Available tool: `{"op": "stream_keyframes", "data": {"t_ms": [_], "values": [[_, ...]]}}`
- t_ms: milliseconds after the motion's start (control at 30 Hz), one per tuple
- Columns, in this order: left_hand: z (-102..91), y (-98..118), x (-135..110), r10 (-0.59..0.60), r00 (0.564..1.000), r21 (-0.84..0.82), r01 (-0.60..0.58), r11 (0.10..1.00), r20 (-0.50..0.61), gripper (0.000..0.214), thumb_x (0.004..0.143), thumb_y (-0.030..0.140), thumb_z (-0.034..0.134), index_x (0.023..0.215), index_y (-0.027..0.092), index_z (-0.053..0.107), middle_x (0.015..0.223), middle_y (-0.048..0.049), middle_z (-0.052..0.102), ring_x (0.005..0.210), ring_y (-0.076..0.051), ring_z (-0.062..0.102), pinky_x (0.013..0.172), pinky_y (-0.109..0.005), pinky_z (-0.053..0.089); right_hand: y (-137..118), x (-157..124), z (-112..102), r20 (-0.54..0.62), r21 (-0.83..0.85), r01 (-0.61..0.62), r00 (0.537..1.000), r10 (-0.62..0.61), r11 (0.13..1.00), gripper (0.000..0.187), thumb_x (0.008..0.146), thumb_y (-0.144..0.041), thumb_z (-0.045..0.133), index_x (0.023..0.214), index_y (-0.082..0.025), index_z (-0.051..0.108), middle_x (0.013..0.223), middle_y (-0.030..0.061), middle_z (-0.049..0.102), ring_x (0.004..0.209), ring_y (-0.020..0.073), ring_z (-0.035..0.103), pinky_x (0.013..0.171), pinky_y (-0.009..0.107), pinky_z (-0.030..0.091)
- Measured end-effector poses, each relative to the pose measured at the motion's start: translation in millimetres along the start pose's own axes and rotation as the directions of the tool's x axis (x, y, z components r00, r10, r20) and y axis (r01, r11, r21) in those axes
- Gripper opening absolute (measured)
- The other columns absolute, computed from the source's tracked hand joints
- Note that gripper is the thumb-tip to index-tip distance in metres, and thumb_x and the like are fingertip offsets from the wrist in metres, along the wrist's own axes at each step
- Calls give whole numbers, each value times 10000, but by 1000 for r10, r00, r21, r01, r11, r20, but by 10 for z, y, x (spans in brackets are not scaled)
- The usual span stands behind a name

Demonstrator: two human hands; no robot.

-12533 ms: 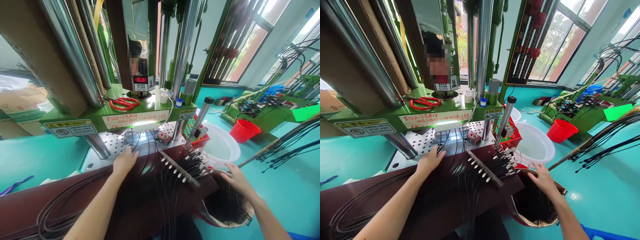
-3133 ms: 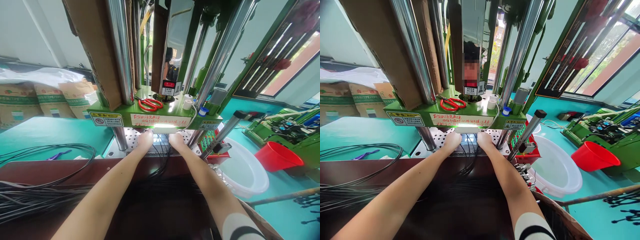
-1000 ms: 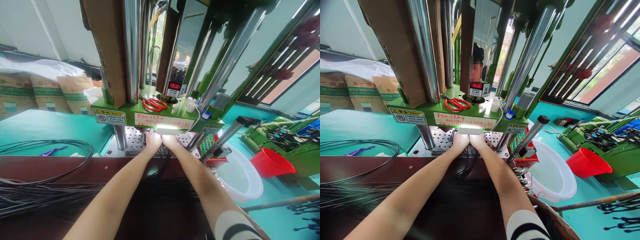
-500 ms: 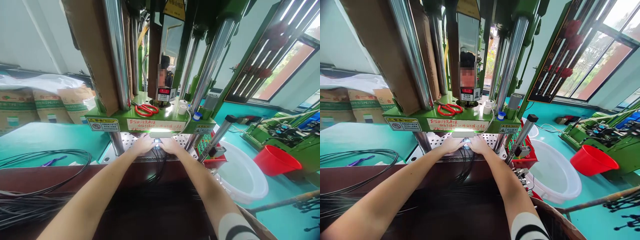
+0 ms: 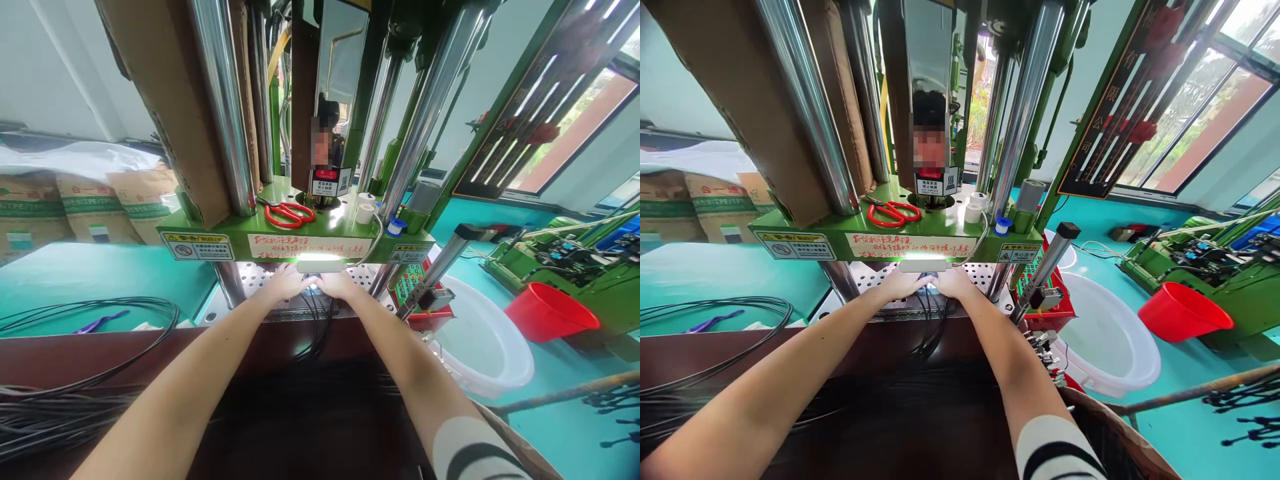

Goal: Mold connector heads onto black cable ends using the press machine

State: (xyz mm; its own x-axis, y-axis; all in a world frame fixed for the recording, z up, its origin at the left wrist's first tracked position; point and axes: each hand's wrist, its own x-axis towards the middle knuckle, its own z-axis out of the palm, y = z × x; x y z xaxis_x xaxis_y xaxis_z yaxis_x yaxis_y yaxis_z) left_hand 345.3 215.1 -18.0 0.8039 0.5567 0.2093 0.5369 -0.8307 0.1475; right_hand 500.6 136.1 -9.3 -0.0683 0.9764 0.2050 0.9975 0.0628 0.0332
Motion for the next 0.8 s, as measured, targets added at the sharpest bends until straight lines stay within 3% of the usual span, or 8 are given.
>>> {"op": "stream_keyframes", "data": {"t_ms": [100, 267, 500, 633, 800], "values": [[7, -132, -81, -10, 1000, 13, 10, 1000, -4, 534, 851, 525, 268, 1178, 172, 499, 1237, -129, 525, 1132, -254, 460, 927, -386, 344, 68, -101, -35, -16, -3, -8, 1000, 8, 1000, 401, 916, -379, 322, 1041, -116, 597, 960, 133, 647, 969, 244, 541, 892, 359, 346], [24, -302, -192, 78, 997, -2, -78, 997, 6, 524, 857, 517, 250, 1231, 202, 438, 1335, -97, 438, 1177, -234, 425, 921, -376, 356, 151, -232, -50, -17, 3, 37, 999, -37, 999, 334, 907, -363, 372, 968, -118, 590, 1040, 130, 611, 1008, 226, 507, 906, 334, 325], [140, -150, -105, 2, 999, -37, -4, 999, -54, 497, 861, 494, 272, 1159, 176, 512, 1244, -119, 525, 1182, -251, 429, 911, -381, 363, 178, -162, -9, 24, 6, 36, 999, -36, 999, 421, 906, -428, 337, 1022, -115, 594, 1015, 149, 625, 1003, 247, 523, 900, 359, 329], [172, -153, -80, -52, 998, -69, 49, 996, -40, 492, 866, 491, 256, 1172, 197, 506, 1234, -95, 539, 1160, -244, 451, 916, -377, 359, 184, -107, 8, 27, 38, 16, 1000, -17, 999, 469, 892, -467, 343, 1092, -118, 583, 1117, 156, 593, 1070, 261, 495, 923, 355, 320], [117, -107, -49, -88, 996, -75, 86, 993, -24, 506, 865, 499, 253, 1234, 219, 456, 1251, -92, 527, 1153, -240, 456, 916, -373, 360, 164, -56, -15, 41, 209, -52, 998, 44, 977, 461, 867, -469, 398, 1144, -139, 560, 1145, 134, 589, 1112, 251, 473, 973, 367, 283]]}}
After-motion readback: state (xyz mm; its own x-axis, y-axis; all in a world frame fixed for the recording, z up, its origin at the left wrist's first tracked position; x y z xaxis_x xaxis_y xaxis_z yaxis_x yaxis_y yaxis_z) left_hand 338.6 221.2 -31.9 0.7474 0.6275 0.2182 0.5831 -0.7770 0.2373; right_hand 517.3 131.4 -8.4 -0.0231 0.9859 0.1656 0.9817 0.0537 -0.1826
